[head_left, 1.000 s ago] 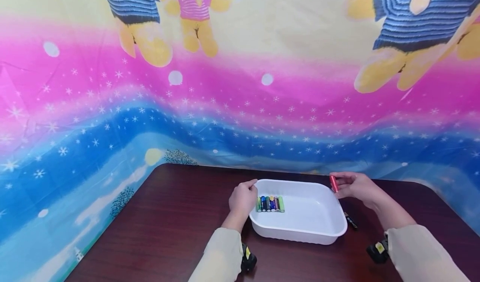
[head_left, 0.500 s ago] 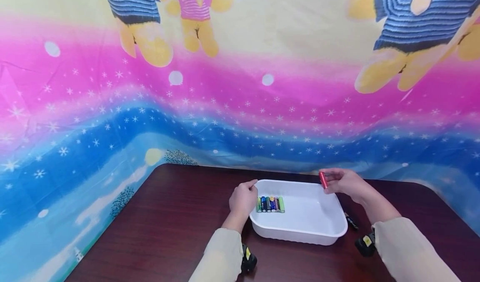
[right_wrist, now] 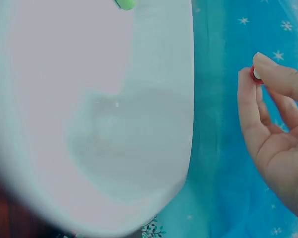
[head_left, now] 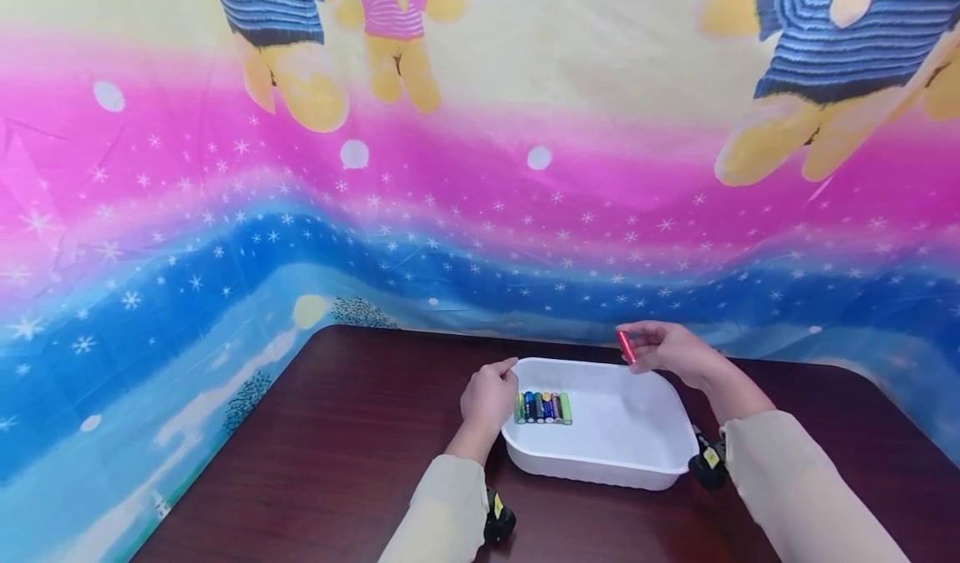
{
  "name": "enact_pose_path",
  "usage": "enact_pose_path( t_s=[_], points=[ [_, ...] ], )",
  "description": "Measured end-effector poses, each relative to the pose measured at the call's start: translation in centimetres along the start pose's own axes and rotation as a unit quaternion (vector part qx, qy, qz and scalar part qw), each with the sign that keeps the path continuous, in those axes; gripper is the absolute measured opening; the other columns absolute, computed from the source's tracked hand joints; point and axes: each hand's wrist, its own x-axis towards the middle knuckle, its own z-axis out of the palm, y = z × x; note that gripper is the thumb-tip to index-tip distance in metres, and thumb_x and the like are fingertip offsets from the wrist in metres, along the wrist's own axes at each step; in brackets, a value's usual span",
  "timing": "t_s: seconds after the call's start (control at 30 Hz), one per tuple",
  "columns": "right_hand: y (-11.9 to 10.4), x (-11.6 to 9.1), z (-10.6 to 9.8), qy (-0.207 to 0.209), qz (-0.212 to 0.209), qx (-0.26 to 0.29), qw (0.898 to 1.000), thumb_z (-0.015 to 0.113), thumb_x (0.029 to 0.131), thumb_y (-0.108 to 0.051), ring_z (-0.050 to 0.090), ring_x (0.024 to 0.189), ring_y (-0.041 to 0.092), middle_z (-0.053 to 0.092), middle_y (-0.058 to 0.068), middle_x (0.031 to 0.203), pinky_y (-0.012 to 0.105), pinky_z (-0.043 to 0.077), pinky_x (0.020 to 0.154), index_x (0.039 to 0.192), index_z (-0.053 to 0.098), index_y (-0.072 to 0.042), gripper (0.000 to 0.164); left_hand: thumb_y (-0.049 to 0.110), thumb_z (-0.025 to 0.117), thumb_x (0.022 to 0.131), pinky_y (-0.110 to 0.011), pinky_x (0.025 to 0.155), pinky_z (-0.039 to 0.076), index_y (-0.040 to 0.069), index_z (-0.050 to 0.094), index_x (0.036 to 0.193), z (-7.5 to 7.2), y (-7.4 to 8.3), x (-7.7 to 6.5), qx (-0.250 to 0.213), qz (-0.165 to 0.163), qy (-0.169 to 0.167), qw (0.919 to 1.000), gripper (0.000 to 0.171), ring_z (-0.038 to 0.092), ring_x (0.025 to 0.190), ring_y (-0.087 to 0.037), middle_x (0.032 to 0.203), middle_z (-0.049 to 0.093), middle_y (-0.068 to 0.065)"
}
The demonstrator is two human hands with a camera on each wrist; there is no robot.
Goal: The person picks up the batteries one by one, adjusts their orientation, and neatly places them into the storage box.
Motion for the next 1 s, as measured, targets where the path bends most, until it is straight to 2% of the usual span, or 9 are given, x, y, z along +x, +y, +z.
enact_pose_path(
  t_s=[0.2,0.27,0.47,0.8,1.0],
  points=[
    [-0.6,0.6,0.2,-0.054,-0.049,0.018,0.997,0.069,0.073,0.009,0.057,0.102,0.031,0.054,0.021,0.116,0.042,0.05,0.082,0.136,0.041,0.002,0.069,0.024,0.052,0.092,-0.032,0.057,0.043,0.026,0.065,0.12,-0.1,0.1,-0.1,0.001,0.0,0.001,1.0,0.03,0.063,0.08,-0.017,0.084,0.068,0.0],
    [-0.7,0.9,0.2,-0.071,-0.063,0.018,0.995,0.068,0.073,0.01,0.056,0.102,0.031,0.054,0.02,0.116,0.042,0.05,0.082,0.135,0.042,0.001,0.067,0.024,0.052,0.092,-0.032,0.057,0.042,0.026,0.064,0.12,-0.1,0.0,-0.1,0.001,-0.001,-0.001,1.0,0.031,0.063,0.077,-0.017,0.074,0.065,0.0],
    [-0.7,1.4,1.1,-0.091,-0.073,0.017,0.993,0.065,0.074,0.013,0.054,0.104,0.037,0.055,0.019,0.113,0.041,0.05,0.08,0.131,0.049,-0.003,0.062,0.024,0.051,0.093,-0.031,0.056,0.041,0.026,0.064,0.121,0.0,0.0,0.0,0.002,-0.003,-0.006,1.0,0.031,0.06,0.07,-0.016,0.058,0.054,0.003],
    [-0.6,2.5,2.1,-0.11,-0.085,0.001,0.99,0.062,0.075,0.015,0.054,0.103,0.041,0.057,0.017,0.112,0.04,0.052,0.077,0.128,0.052,-0.005,0.057,0.024,0.053,0.093,-0.031,0.058,0.043,0.025,0.064,0.121,0.0,-0.1,0.0,0.0,0.002,-0.002,1.0,0.031,0.062,0.074,-0.016,0.06,0.055,0.004],
    [0.0,3.5,2.5,-0.134,-0.08,-0.001,0.988,0.063,0.074,0.016,0.054,0.101,0.04,0.056,0.021,0.11,0.04,0.052,0.077,0.128,0.052,-0.003,0.058,0.024,0.053,0.092,-0.034,0.063,0.047,0.025,0.065,0.12,0.0,0.0,0.0,0.002,0.005,0.004,1.0,0.03,0.064,0.084,-0.019,0.084,0.068,0.0]
  ],
)
